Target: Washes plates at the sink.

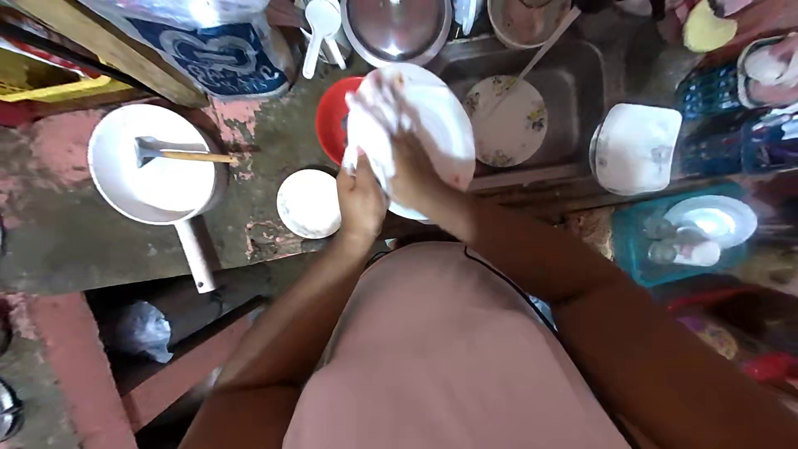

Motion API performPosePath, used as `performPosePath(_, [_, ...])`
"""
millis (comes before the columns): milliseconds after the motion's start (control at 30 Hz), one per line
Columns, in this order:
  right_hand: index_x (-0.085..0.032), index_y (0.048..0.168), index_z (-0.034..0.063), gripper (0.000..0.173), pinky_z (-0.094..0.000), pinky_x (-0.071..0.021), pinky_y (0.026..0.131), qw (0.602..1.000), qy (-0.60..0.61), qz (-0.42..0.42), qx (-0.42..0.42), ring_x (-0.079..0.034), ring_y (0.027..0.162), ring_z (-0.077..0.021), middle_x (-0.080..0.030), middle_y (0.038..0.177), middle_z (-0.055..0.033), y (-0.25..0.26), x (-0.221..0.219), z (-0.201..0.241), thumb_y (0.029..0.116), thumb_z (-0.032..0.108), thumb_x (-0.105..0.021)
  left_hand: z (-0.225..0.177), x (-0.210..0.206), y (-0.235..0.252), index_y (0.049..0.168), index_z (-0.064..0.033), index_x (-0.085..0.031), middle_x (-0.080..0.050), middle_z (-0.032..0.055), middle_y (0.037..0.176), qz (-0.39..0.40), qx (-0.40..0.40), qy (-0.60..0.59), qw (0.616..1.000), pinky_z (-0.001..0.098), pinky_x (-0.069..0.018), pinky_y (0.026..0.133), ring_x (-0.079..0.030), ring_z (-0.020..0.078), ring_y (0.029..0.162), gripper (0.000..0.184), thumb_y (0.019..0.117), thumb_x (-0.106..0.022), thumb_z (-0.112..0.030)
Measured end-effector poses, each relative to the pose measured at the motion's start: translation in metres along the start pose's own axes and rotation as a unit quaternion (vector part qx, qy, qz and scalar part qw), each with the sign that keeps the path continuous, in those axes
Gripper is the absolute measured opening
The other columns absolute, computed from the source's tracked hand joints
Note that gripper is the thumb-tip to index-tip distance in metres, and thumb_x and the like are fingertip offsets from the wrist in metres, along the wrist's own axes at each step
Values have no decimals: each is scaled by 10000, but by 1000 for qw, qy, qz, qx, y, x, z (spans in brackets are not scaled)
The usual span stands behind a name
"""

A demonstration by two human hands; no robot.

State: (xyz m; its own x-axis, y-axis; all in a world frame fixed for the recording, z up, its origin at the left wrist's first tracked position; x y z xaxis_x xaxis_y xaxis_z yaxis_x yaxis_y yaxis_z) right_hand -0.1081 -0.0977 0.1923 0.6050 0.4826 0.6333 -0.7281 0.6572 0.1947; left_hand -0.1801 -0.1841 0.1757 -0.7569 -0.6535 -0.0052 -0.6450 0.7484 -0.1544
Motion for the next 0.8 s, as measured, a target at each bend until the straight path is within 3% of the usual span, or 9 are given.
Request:
performPosePath(167, [-610, 1376, 16, 492, -557, -407, 1137, 973, -101, 207, -17, -537, 1346, -367, -611, 1395, -208, -72, 15, -54, 968, 289, -634, -6, 12, -3, 1351, -17, -529, -709, 87, 1110, -71, -10, -22, 997, 442, -605, 936, -710, 193, 1037, 393, 1140, -347, -295])
performPosePath(233, [-617, 1320, -43, 484, -607, -425, 1105, 974, -112, 171, -96, -545, 1308, -428, -601, 1353, -279, -67, 39, -101, 932, 240, -677, -5, 11, -9, 1301, -44, -555, -711, 54, 1048, -79, 10, -30, 996, 416, -615, 882, -714, 167, 971, 372, 1139, -344, -304])
performPosePath(333, [-478, 1443, -33, 552, -405, -477, 1120, 970, 125, 12, -208, -562, 1318, -237, -575, 1414, -186, -42, 75, -150, 1001, 255, -642, -6, 8, -14, 1297, -65, -570, -713, 17, 1048, -70, 59, -50, 995, 358, -606, 886, -705, 116, 966, 381, 1139, -331, -317])
performPosePath(400, [-404, 1530, 78, 540, -379, -551, 1033, 869, 405, -8, -283, -615, 1246, -173, -597, 1404, -92, -41, 88, -152, 1041, 231, -575, 0, 8, -9, 1320, -53, -566, -722, 45, 1116, -40, 82, -71, 993, 386, -602, 932, -708, 142, 1028, 396, 1135, -353, -330])
performPosePath(467, [-566, 1296, 139, 307, -446, -606, 874, 764, 557, 37, -323, -699, 1032, -202, -708, 1147, -77, -51, 95, -134, 1025, 258, -485, 13, 9, 4, 1390, -39, -542, -718, 93, 1180, -14, 96, -45, 994, 429, -602, 958, -710, 192, 1071, 423, 1116, -433, -343])
performPosePath(567, [-626, 1047, 90, 191, -446, -608, 800, 743, 590, 56, -310, -710, 903, -205, -723, 975, -89, -64, 97, -114, 949, 144, -471, 28, 3, 26, 1429, -57, -510, -678, 146, 1245, -22, 66, 210, 975, 449, -581, 982, -690, 219, 1111, 489, 1050, -581, -357])
performPosePath(633, [-603, 1094, 70, 159, -455, -611, 801, 767, 551, 2, -327, -709, 904, -212, -713, 981, -95, -66, 98, -102, 953, 93, -533, 31, -14, 30, 1559, -40, -344, -526, 197, 1482, -11, 23, 359, 933, 484, -460, 1144, -541, 275, 1362, 728, 1015, -590, -457])
performPosePath(700, [-560, 1248, 60, 298, -472, -616, 835, 791, 500, -61, -348, -711, 965, -228, -704, 1069, -111, -59, 107, -88, 953, 95, -579, 36, -39, 20, 1633, -18, -204, -219, 243, 1676, 43, -45, 451, 890, 578, -216, 1259, -202, 386, 1561, 919, 995, -502, -609])
performPosePath(800, [-593, 1257, 54, 312, -464, -609, 879, 802, 453, -135, -367, -703, 1026, -222, -705, 1119, -111, -41, 129, -77, 948, 96, -597, 27, -80, -13, 1656, -109, -212, -92, 131, 1735, 190, -147, 462, 854, 643, -87, 1270, -41, 339, 1600, 1023, 917, -480, -764])
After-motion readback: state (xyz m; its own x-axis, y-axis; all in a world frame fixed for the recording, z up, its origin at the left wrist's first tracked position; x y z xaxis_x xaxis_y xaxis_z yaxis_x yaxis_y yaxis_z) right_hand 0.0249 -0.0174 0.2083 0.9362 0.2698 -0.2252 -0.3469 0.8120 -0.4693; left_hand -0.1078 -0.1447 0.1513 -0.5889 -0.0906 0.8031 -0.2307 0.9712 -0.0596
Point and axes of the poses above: each hand's wrist, its own y-axis towards the middle knuckle, its own x-axis out of the back of the hand, z = x × y, the point moved 5 cm from there along y, towards the middle knuckle
